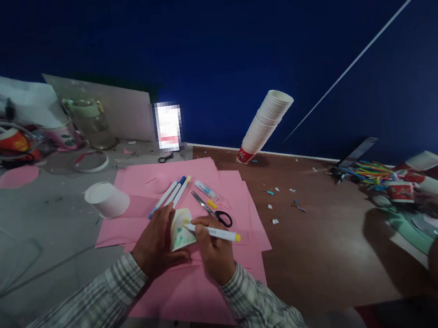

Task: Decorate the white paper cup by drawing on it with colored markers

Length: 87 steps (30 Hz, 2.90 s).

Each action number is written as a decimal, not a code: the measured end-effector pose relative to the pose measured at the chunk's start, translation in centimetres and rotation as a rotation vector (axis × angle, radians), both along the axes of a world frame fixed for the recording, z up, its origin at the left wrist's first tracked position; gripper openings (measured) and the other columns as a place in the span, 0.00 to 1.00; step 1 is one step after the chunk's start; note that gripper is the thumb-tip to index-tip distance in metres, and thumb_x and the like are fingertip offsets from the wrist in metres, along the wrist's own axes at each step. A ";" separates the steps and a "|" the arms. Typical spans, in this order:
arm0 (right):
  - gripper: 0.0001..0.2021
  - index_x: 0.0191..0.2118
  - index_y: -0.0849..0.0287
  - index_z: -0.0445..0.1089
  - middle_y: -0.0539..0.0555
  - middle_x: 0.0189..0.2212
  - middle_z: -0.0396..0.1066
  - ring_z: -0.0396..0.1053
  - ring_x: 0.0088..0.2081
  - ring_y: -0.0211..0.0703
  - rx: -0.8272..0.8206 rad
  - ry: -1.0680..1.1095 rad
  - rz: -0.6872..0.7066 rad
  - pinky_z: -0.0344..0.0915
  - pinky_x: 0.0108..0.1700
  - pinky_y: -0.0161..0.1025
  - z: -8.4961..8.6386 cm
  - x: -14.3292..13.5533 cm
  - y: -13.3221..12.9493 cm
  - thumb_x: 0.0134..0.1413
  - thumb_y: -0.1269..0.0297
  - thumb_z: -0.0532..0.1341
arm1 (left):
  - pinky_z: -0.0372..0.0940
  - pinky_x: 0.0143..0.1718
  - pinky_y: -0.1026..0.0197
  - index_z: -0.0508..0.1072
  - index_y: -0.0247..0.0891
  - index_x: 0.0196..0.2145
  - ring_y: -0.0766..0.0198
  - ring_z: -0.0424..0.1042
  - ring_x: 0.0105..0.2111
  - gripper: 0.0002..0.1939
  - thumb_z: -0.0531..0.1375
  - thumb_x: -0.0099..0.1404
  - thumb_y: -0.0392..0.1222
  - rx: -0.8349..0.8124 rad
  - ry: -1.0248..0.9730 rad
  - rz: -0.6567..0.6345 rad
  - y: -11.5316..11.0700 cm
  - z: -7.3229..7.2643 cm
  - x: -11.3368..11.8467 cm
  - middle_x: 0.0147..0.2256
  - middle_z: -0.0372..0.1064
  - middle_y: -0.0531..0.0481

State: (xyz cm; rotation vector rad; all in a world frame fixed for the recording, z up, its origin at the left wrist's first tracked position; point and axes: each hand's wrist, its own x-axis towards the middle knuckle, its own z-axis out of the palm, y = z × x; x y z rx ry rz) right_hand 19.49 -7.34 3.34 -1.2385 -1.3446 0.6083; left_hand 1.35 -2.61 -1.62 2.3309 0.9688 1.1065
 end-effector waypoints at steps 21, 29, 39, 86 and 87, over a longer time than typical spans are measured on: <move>0.18 0.35 0.56 0.78 0.47 0.20 0.67 0.63 0.22 0.39 -0.102 0.218 -0.026 0.63 0.26 0.37 0.1 0.6 -0.1 0.65 0.47 0.64 | 0.70 0.58 0.29 0.44 0.39 0.73 0.33 0.72 0.57 0.68 0.79 0.49 0.60 -0.033 0.025 0.041 0.0 -0.2 0.2 0.60 0.68 0.32; 0.24 0.52 0.57 0.73 0.46 0.24 0.71 0.66 0.22 0.38 -0.112 0.420 -0.078 0.67 0.24 0.36 0.4 0.3 0.6 0.66 0.40 0.62 | 0.73 0.56 0.35 0.49 0.37 0.73 0.36 0.72 0.57 0.61 0.74 0.55 0.66 -0.050 -0.108 0.065 -0.2 -0.1 0.4 0.59 0.68 0.31; 0.13 0.51 0.56 0.71 0.49 0.30 0.71 0.71 0.28 0.41 -0.061 0.166 0.063 0.71 0.32 0.39 -0.5 0.9 0.6 0.61 0.62 0.63 | 0.74 0.52 0.38 0.50 0.39 0.73 0.40 0.74 0.52 0.58 0.65 0.59 0.75 0.104 -0.206 0.193 -0.3 -0.8 0.2 0.55 0.70 0.34; 0.20 0.61 0.51 0.72 0.59 0.41 0.78 0.78 0.43 0.57 0.431 -0.503 -0.023 0.78 0.46 0.55 -4.1 1.5 0.2 0.67 0.70 0.58 | 0.71 0.58 0.31 0.47 0.41 0.73 0.35 0.71 0.58 0.56 0.70 0.60 0.65 -0.028 -0.169 0.084 -0.5 0.2 0.2 0.60 0.65 0.33; 0.20 0.62 0.51 0.71 0.59 0.41 0.78 0.78 0.43 0.57 0.432 -0.516 -0.016 0.78 0.47 0.55 -4.2 1.6 0.2 0.68 0.69 0.59 | 0.71 0.58 0.32 0.47 0.41 0.73 0.35 0.71 0.58 0.56 0.69 0.61 0.66 -0.028 -0.170 0.088 -0.5 0.3 0.2 0.60 0.65 0.33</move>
